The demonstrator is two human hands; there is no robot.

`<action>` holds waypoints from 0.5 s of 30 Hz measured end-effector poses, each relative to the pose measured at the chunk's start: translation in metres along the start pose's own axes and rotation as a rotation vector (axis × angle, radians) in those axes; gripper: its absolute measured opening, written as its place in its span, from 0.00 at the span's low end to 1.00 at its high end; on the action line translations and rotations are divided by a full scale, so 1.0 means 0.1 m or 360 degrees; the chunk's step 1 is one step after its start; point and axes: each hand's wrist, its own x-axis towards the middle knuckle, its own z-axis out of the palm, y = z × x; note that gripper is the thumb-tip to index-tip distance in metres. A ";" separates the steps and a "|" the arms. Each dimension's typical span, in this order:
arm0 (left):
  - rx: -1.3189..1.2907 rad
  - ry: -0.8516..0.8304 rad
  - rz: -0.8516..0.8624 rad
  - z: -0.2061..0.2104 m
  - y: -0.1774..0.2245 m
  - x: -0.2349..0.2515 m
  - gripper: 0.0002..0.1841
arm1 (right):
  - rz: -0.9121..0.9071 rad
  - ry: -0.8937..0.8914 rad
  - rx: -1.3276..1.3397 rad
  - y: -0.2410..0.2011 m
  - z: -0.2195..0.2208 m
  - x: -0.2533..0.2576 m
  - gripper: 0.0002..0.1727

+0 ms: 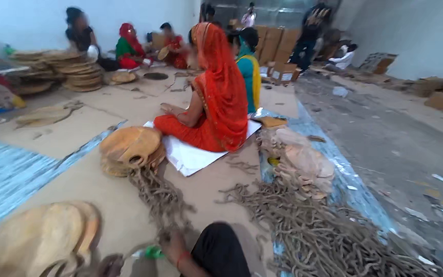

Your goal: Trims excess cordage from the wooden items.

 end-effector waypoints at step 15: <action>-0.0733 0.0277 -0.0326 0.00 0.32 -0.04 0.13 | -0.0181 -0.0428 -0.1361 0.04 0.22 -0.03 0.29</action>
